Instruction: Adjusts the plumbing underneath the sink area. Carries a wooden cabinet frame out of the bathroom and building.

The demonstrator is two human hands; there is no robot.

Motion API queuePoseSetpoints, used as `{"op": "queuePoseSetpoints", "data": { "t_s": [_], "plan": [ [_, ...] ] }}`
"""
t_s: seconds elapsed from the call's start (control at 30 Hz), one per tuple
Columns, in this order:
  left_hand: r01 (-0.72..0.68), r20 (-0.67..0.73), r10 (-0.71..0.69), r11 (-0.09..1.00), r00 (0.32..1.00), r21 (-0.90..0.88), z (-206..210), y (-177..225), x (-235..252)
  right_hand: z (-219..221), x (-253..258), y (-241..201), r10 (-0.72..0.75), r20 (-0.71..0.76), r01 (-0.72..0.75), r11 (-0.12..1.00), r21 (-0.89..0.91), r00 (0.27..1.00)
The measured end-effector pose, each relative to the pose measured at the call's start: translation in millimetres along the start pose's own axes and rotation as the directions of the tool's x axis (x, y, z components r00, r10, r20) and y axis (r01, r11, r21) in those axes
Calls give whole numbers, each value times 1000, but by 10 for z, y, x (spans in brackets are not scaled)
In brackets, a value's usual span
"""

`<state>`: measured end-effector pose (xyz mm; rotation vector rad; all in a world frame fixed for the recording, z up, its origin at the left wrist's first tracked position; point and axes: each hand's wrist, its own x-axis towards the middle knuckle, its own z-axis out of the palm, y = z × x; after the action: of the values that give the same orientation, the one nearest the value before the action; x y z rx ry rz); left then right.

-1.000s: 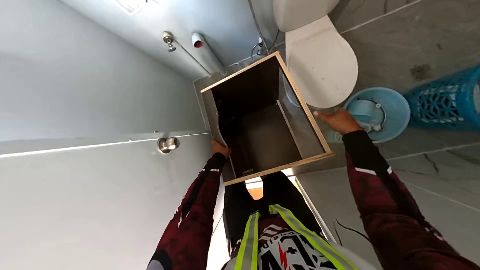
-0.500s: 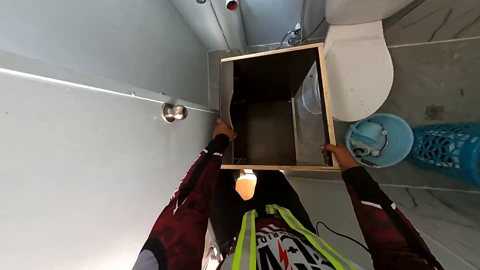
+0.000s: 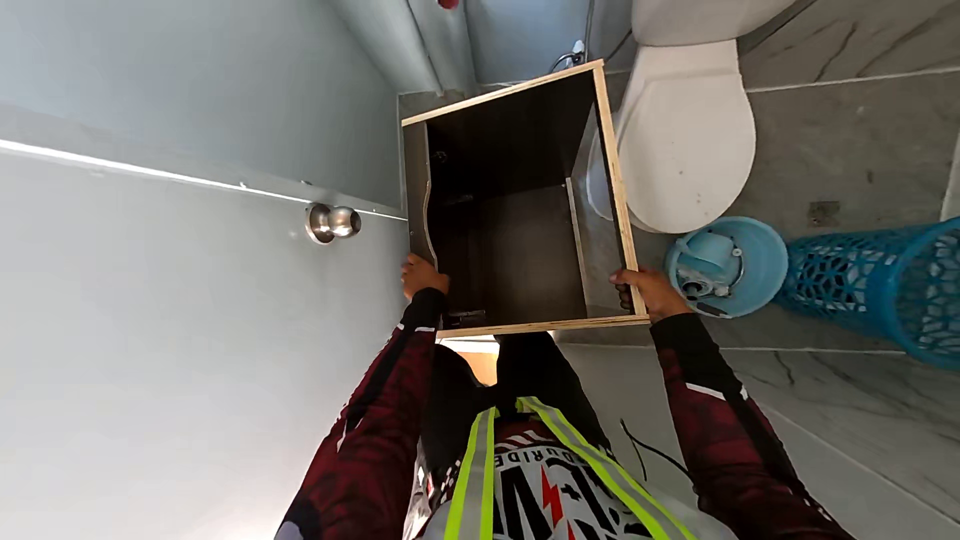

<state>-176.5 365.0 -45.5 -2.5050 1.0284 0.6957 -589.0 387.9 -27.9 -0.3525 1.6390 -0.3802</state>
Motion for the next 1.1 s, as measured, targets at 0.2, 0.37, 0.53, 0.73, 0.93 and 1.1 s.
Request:
{"op": "queuePoseSetpoints", "data": {
  "t_s": [0.2, 0.37, 0.53, 0.73, 0.93, 1.1],
  "plan": [
    [26, -2, -26, 999, 1000, 36, 62, -38, 86, 97, -28, -32, -34, -20, 33, 998, -49, 999],
    [31, 2, -31, 999, 1000, 19, 129, -457, 38, 367, -281, 186, -140, -27, 137, 986, -91, 990],
    [-47, -2, 47, 999, 999, 12, 179, -846, -18, 582, -586, 588, -244, -85, 233, 965, -121, 966],
    [-216, -130, 206, 974, 970, -65, 269, -1184, -308, 499, -1131, 1379, -310, -136, 317, 948, 31, 941],
    [-282, -227, 275, 959, 934, 5, 58, -1489, -883, 506, -1548, 2108, -374, -137, 395, 901, 181, 917],
    [-343, -283, 333, 939, 899, 15, 72, -1868, -1175, 538, -1713, 2677, -398, -102, 410, 874, 261, 912]
  ]
}}
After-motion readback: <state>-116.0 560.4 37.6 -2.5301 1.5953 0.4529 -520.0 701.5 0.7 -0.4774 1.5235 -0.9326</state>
